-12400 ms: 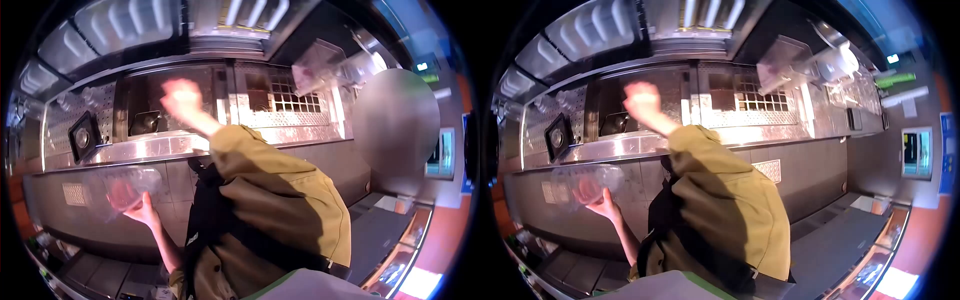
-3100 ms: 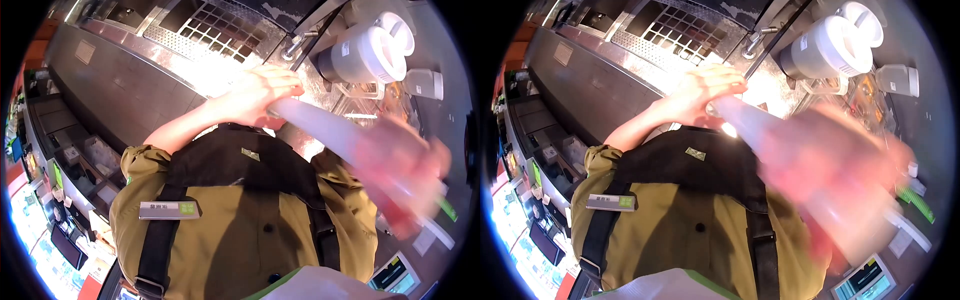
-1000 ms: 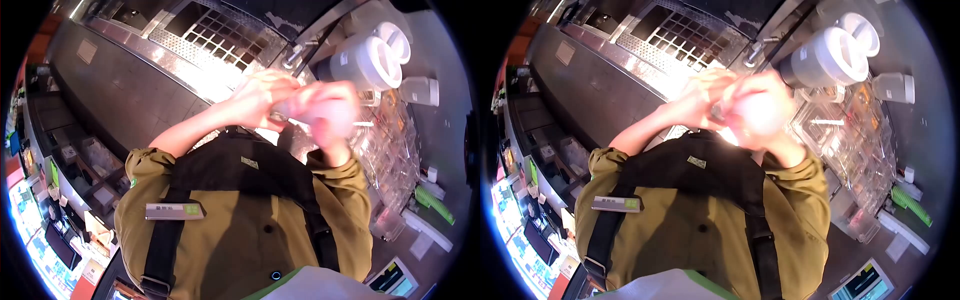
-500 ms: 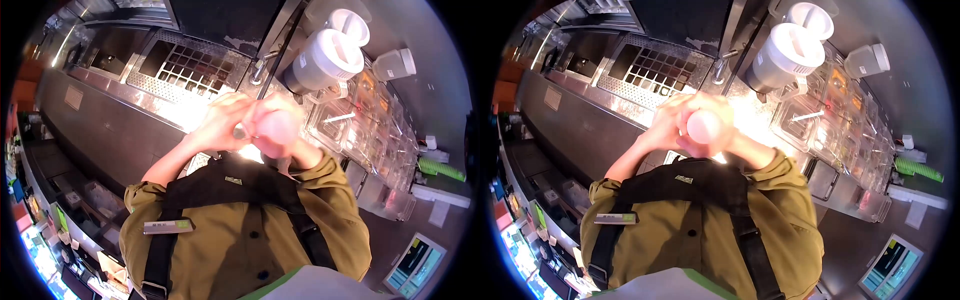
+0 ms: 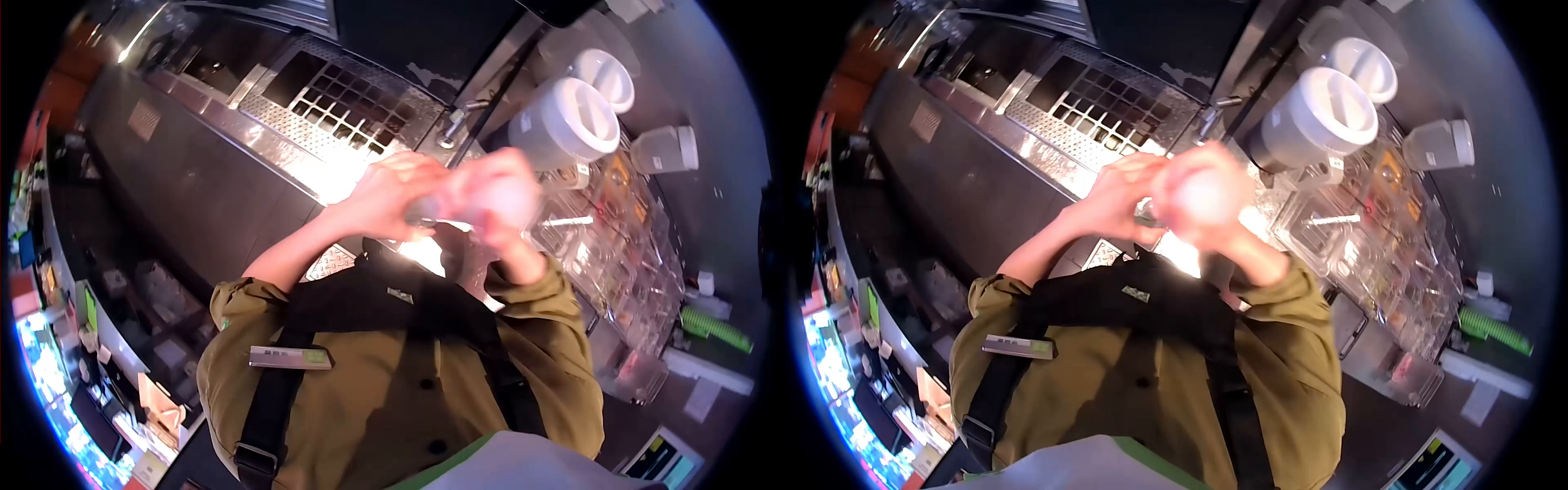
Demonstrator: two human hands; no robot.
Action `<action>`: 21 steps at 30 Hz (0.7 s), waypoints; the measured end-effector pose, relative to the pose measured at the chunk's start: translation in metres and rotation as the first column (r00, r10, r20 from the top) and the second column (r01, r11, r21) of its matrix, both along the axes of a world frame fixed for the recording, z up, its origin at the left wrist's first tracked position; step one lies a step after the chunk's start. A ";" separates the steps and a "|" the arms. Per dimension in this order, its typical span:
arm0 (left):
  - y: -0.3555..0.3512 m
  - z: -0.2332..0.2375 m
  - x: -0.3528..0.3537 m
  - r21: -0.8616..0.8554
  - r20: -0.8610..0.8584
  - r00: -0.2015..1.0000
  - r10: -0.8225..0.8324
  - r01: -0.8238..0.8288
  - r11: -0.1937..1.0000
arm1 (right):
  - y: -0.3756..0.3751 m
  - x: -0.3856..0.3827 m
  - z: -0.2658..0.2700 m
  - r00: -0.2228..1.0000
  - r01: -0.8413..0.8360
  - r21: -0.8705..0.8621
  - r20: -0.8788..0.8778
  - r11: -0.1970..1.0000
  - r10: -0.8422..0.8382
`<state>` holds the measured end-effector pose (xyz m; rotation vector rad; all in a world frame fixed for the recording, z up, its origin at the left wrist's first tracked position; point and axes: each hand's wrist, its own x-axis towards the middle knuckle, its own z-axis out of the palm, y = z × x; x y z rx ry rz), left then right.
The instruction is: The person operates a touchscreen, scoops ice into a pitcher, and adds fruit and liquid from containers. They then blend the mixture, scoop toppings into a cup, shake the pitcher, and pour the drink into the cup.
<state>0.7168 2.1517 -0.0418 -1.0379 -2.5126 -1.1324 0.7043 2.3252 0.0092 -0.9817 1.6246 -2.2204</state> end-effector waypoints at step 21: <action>-0.003 -0.018 0.000 0.070 -0.081 0.996 0.047 -0.042 0.997 | -0.022 -0.008 -0.036 0.999 -0.029 -0.167 -0.021 0.986 0.026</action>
